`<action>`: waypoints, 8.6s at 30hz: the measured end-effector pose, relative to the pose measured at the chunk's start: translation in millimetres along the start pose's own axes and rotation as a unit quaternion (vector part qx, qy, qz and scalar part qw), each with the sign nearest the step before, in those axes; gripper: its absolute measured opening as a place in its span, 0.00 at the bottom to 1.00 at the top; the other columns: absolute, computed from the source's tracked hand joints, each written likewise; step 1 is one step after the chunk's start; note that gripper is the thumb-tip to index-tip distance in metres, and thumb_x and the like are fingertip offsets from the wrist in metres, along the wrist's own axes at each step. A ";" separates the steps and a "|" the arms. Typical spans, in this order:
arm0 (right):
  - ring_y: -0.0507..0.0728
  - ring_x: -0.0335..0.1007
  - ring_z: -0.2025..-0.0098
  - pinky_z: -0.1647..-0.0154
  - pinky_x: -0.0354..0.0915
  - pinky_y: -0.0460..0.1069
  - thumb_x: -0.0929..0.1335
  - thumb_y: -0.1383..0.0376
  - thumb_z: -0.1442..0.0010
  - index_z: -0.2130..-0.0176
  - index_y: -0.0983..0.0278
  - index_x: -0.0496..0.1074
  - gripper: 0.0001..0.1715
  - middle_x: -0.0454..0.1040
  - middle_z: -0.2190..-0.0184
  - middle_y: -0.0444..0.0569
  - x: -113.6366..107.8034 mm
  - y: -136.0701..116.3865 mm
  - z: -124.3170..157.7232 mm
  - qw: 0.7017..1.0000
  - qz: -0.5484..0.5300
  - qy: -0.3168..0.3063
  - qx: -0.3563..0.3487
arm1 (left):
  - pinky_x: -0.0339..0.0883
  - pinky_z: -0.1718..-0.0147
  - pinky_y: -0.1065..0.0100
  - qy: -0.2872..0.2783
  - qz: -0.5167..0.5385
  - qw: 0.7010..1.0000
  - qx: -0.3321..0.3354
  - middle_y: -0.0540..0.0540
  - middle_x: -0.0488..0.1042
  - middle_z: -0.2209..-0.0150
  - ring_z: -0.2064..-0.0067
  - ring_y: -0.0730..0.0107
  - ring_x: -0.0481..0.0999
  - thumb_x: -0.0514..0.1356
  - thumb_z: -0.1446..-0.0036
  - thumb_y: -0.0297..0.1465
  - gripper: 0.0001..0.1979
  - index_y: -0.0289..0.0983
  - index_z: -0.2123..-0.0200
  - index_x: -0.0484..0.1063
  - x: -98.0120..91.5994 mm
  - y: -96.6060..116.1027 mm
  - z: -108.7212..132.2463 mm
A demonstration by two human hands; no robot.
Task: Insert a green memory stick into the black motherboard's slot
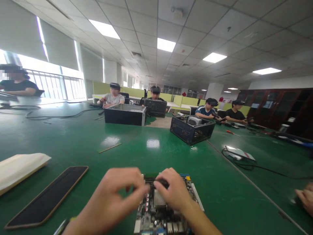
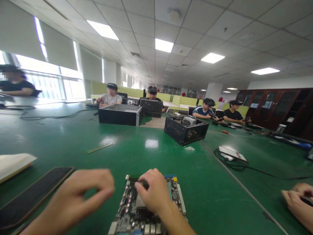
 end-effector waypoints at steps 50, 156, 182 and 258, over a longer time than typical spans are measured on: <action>0.56 0.68 0.53 0.48 0.60 0.52 0.64 0.66 0.47 0.59 0.63 0.75 0.16 0.76 0.58 0.49 9.5 110.1 -2.0 0.992 -0.051 -0.044 0.109 | 0.60 0.62 0.66 -0.233 -0.099 0.967 -0.010 0.48 0.77 0.66 0.61 0.62 0.73 0.59 0.45 0.38 0.09 0.40 0.65 0.75 98.1 -40.6 -23.8; 0.55 0.69 0.60 0.56 0.60 0.49 0.64 0.66 0.44 0.65 0.61 0.77 0.11 0.77 0.65 0.46 17.3 102.4 -1.9 0.993 -0.033 -0.036 0.111 | 0.64 0.54 0.63 -0.218 -0.055 0.974 0.032 0.47 0.76 0.58 0.55 0.61 0.71 0.61 0.48 0.30 0.10 0.40 0.61 0.76 98.3 -27.4 -23.3; 0.59 0.72 0.71 0.73 0.58 0.49 0.62 0.45 0.45 0.67 0.61 0.72 0.24 0.77 0.70 0.50 92.2 -52.7 44.3 0.945 0.183 -0.245 -0.118 | 0.65 0.53 0.62 -0.230 -0.049 0.972 0.018 0.46 0.74 0.57 0.55 0.61 0.71 0.59 0.48 0.28 0.10 0.40 0.60 0.75 104.5 -31.0 -22.0; 0.56 0.70 0.59 0.55 0.61 0.50 0.67 0.63 0.47 0.60 0.61 0.77 0.14 0.77 0.63 0.47 16.2 100.2 1.3 0.991 -0.067 -0.040 0.110 | 0.62 0.59 0.64 -0.221 -0.078 0.969 0.078 0.49 0.76 0.65 0.59 0.63 0.70 0.61 0.43 0.32 0.03 0.40 0.67 0.76 106.2 -20.0 -22.4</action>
Point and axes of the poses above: each hand's wrist, its own z-axis away from the middle knuckle, its own x-axis out of the palm, y = z × x, the point moved 9 cm from there along -z, towards the middle knuckle
